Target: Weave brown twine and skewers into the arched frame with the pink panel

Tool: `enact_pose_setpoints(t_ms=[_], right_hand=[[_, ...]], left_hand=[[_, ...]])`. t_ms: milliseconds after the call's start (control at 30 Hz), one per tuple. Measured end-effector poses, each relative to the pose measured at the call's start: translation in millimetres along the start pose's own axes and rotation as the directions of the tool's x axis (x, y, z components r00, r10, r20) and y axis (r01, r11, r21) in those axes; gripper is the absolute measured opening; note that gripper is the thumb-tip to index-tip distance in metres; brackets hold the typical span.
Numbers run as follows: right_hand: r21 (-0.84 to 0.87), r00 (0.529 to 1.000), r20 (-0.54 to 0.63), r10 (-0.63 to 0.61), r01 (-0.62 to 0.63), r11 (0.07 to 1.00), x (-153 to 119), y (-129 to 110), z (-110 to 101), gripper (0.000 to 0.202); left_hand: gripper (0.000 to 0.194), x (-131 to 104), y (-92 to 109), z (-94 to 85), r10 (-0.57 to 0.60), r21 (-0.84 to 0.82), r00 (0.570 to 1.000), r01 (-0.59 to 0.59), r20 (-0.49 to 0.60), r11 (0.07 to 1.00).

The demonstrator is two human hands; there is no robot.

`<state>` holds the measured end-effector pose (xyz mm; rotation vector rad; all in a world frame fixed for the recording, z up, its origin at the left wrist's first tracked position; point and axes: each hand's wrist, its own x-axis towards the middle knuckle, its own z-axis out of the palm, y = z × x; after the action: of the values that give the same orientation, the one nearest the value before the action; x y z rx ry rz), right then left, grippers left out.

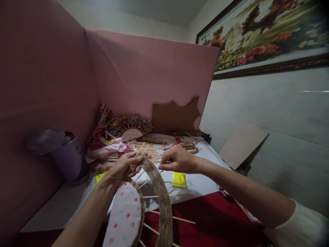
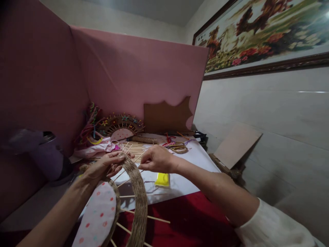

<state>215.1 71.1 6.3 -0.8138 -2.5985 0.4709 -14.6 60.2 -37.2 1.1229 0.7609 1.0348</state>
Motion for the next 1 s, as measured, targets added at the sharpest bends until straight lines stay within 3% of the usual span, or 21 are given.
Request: enact_pose_setpoints(t_ms=[100, 200, 333, 533, 767, 900, 1000], right_hand=[[-0.178, 0.998, -0.027, -0.059, 0.054, 0.983, -8, -11, 5, 0.017], [-0.251, 0.993, -0.048, -0.106, 0.091, 0.964, -17, -14, 8, 0.016], [-0.199, 0.984, -0.098, -0.149, 0.127, 0.972, -28, -10, 11, 0.018], [-0.120, 0.990, -0.072, -0.125, 0.116, 0.986, -37, -1, 16, 0.019], [0.199, 0.992, -0.123, 0.040, -0.015, 0.980, -35, 13, 26, 0.017], [0.472, 0.982, -0.096, 0.164, -0.100, 0.876, -26, 24, 31, 0.024], [0.571, 0.974, -0.086, 0.211, -0.125, 0.811, -21, 26, 33, 0.027]], left_hand=[[0.016, -1, 1, 0.5, 0.008, 0.002, 1.000, -0.008, -0.018, 1.000], [0.015, -2, 4, 1.5, 0.013, -0.004, 0.999, -0.013, -0.032, 1.000], [0.016, -2, 6, 0.7, 0.026, -0.023, 0.999, -0.026, -0.040, 0.999], [0.016, -3, 7, 0.5, 0.022, -0.044, 0.999, -0.024, -0.038, 0.999], [0.019, -6, 10, 0.1, 0.017, -0.046, 0.999, -0.018, -0.029, 0.999], [0.021, -8, 12, -0.4, 0.027, -0.053, 1.000, -0.028, -0.012, 0.998], [0.022, -9, 13, -0.6, 0.025, -0.053, 1.000, -0.025, 0.000, 0.998]])
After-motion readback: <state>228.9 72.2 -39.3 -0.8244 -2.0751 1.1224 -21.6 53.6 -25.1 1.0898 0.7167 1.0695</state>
